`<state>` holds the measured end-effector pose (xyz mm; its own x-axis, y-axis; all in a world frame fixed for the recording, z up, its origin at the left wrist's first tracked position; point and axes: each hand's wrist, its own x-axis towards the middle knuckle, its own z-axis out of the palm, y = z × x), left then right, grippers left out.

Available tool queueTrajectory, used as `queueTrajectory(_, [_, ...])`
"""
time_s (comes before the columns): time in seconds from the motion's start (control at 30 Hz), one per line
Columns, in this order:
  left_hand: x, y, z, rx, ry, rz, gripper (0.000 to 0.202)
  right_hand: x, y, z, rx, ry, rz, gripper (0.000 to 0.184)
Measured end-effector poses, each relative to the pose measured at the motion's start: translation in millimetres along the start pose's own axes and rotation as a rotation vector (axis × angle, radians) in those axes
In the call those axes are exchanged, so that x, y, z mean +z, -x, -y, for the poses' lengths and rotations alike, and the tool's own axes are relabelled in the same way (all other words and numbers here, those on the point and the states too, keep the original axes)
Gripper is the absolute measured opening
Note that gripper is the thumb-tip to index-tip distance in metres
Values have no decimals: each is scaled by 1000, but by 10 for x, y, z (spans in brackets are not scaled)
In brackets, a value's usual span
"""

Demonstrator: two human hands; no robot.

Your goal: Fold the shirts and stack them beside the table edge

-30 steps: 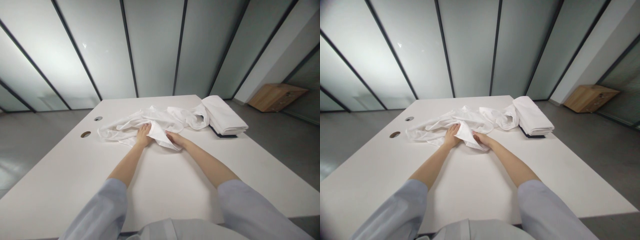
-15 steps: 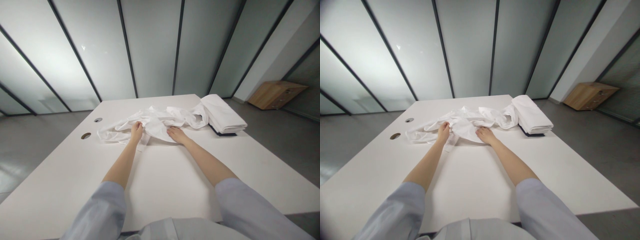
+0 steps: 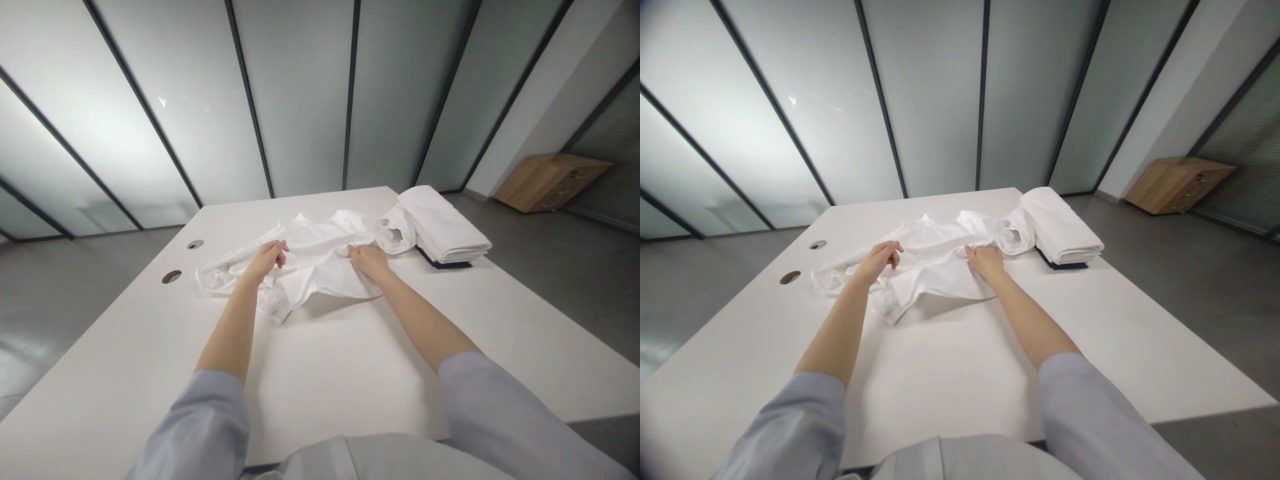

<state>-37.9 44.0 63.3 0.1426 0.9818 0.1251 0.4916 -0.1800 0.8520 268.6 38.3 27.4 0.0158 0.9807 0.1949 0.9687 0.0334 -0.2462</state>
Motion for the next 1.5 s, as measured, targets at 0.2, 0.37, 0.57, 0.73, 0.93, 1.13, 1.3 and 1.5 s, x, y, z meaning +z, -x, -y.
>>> queueTrajectory(0.2, [30, -85, 350, -155, -558, 148, 29, 53, 29, 53, -334, -77, 19, 32])
queueTrajectory(0.37, [292, -113, 497, -48, -628, 75, 35, 228, 50, 98, -403, -71, 131, 39])
queueTrajectory(0.57, [163, -109, 610, -67, -612, -297, 35, 315, -18, -27, -95, 35, 126, 47])
queueTrajectory(0.73, [-12, 5, 656, -333, -724, -323, 29, 333, -47, -129, 29, 89, 116, 50])
queueTrajectory(0.93, [-90, 56, 614, -397, -903, -156, 37, 321, -44, -185, 34, 107, 112, 49])
queueTrajectory(1.13, [126, 61, 537, -355, -959, -73, 52, 309, -20, -158, 28, 114, 110, 50])
queueTrajectory(1.3, [336, -36, 405, -199, -653, -61, 48, 307, 2, -136, 7, 129, 117, 49])
queueTrajectory(1.5, [436, -198, 293, -91, 53, -81, 58, 331, 28, -63, -31, 133, 131, 49])
